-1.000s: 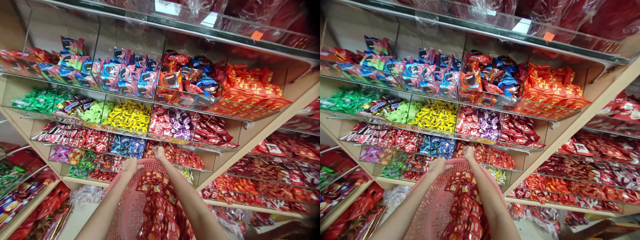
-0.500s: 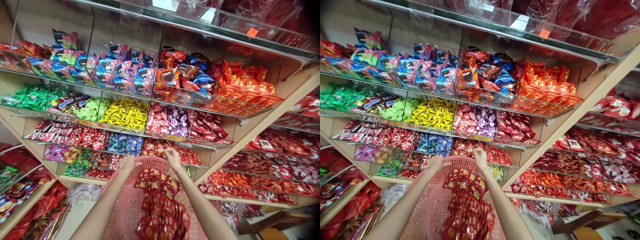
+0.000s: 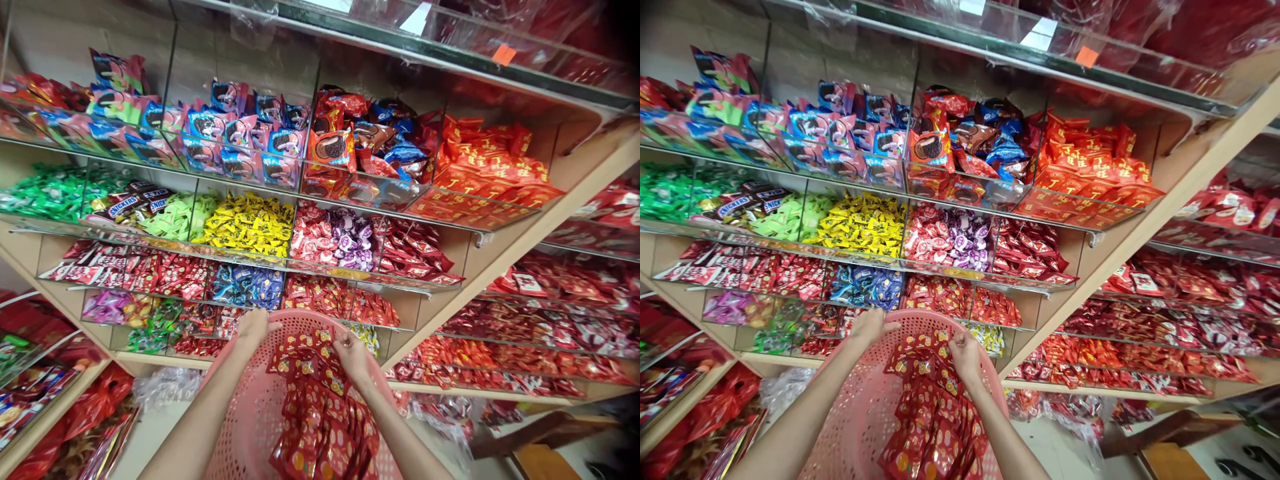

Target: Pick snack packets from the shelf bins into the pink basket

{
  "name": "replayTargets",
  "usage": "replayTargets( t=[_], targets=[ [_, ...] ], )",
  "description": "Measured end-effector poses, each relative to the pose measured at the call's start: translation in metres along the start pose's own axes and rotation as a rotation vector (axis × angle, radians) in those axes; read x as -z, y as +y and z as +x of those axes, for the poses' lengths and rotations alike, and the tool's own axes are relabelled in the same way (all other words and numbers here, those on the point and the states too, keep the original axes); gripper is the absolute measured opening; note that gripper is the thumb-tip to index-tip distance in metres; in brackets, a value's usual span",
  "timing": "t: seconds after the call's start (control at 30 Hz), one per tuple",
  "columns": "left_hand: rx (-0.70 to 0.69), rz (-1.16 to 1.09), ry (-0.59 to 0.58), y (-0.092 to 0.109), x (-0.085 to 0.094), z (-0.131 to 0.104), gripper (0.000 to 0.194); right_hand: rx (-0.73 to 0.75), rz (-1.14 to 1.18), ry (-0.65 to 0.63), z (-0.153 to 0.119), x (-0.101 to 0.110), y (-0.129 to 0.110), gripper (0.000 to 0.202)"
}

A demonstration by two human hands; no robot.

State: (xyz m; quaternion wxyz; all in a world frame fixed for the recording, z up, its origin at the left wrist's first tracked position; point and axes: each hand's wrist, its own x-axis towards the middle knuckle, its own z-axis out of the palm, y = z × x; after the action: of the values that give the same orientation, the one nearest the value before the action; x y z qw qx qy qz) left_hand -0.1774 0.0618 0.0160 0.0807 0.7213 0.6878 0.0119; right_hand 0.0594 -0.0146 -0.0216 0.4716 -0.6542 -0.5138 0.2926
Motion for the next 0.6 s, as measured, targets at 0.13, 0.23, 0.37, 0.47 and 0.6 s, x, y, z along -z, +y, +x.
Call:
replayTargets(
  t=[0.13,0.23,0.37,0.47,0.6],
  targets=[
    [-0.007,0.001,0.005,0.001,0.002,-0.001,0.064,0.175,-0.367,0.014,-0.008,0.006,-0.003,0.008],
    [-0.008,0.007,0.007,0.001,0.003,-0.001,0.064,0.293,-0.542,0.004,-0.012,0.006,-0.008,0.005],
    [-0.007,0.009,0.004,0.001,0.002,0.0,0.064,0.419,-0.634,-0.125,-0.01,0.0,-0.009,0.01],
    [-0.01,0.007,0.006,0.0,0.0,0.001,0.064,0.458,-0.706,-0.221,-0.009,-0.005,-0.006,0.016],
    [-0.021,0.009,0.009,-0.001,-0.001,0.001,0.064,0.462,-0.732,-0.246,-0.008,-0.003,-0.007,0.017]
  ],
)
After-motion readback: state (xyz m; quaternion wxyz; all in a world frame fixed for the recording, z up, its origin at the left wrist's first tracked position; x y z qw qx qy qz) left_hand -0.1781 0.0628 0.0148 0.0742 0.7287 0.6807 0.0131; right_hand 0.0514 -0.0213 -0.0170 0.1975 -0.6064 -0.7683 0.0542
